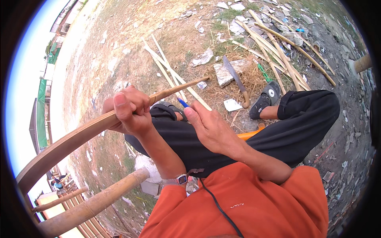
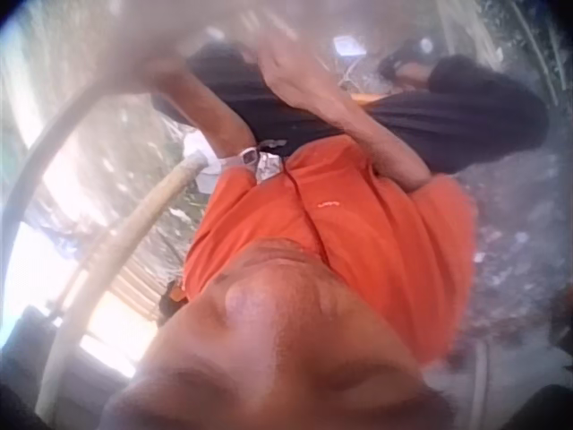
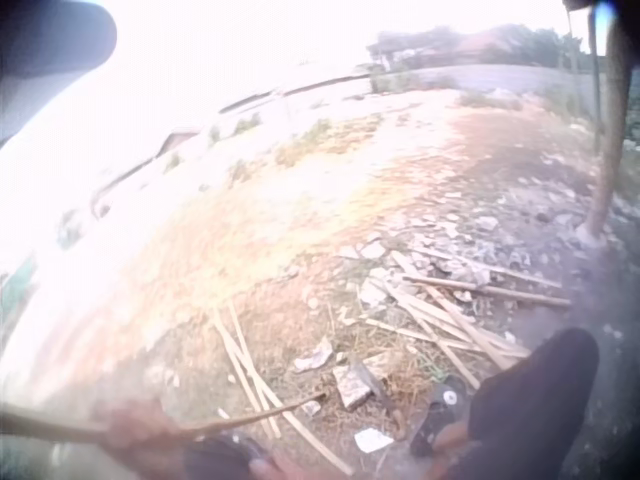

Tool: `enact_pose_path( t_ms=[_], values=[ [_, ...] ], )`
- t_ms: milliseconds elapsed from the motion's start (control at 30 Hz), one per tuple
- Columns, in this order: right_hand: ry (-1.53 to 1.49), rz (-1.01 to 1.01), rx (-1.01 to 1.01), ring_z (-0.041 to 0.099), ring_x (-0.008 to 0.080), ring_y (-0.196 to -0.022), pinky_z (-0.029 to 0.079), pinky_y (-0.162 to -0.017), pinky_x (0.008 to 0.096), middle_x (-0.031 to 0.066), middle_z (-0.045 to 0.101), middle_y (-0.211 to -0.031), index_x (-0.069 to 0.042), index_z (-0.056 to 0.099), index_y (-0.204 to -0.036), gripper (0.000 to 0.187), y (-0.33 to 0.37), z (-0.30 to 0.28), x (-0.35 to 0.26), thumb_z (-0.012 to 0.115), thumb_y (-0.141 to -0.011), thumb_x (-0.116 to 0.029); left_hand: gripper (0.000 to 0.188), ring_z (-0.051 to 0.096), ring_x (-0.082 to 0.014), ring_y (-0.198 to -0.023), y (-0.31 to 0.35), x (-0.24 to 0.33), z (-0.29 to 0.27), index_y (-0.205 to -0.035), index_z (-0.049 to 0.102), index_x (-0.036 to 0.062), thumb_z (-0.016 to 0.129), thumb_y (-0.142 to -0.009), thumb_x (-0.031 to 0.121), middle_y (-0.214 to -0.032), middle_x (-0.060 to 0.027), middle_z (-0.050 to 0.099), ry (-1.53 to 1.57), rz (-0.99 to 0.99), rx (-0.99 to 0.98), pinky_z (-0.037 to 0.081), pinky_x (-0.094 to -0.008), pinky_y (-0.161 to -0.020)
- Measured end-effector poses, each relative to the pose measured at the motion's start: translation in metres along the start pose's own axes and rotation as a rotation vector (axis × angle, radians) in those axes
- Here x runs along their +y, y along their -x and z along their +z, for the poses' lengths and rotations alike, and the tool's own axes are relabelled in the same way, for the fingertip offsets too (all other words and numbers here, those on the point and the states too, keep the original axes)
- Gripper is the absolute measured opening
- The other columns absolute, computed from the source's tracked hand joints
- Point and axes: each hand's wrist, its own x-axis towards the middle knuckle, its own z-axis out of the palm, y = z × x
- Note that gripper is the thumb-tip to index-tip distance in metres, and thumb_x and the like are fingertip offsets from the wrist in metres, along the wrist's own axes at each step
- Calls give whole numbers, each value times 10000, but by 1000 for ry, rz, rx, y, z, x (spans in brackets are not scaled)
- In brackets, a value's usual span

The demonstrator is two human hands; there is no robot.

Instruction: The person sits on the ground and uses a knife to sharpen the end of a long bamboo stick. They hold the stick with their left hand and carefully shave the wood with the knife in their right hand, rotating the stick to work on different sides.

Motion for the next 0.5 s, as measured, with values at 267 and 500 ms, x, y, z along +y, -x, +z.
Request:
enact_pose_path(
  t_ms=[267,500],
  values=[
    [160,30,52,562,469,-633,440,-594,528,286,547,-600,5,468,-866,347,-6,36,10,369,-967,-312,341,214,-55,-317,1,5,7,-582,346,110,503,-884,134,-414,22,291,-189,-12,218,203,-203,-295],
    [390,372,83,570,475,-797,434,-730,535,306,595,-792,48,578,-919,470,-17,24,130,328,-966,-347,347,250,-47,-330,8,14,22,-563,363,107,530,-866,86,-423,25,313,-154,-42,237,222,-197,-297]
  ],
)
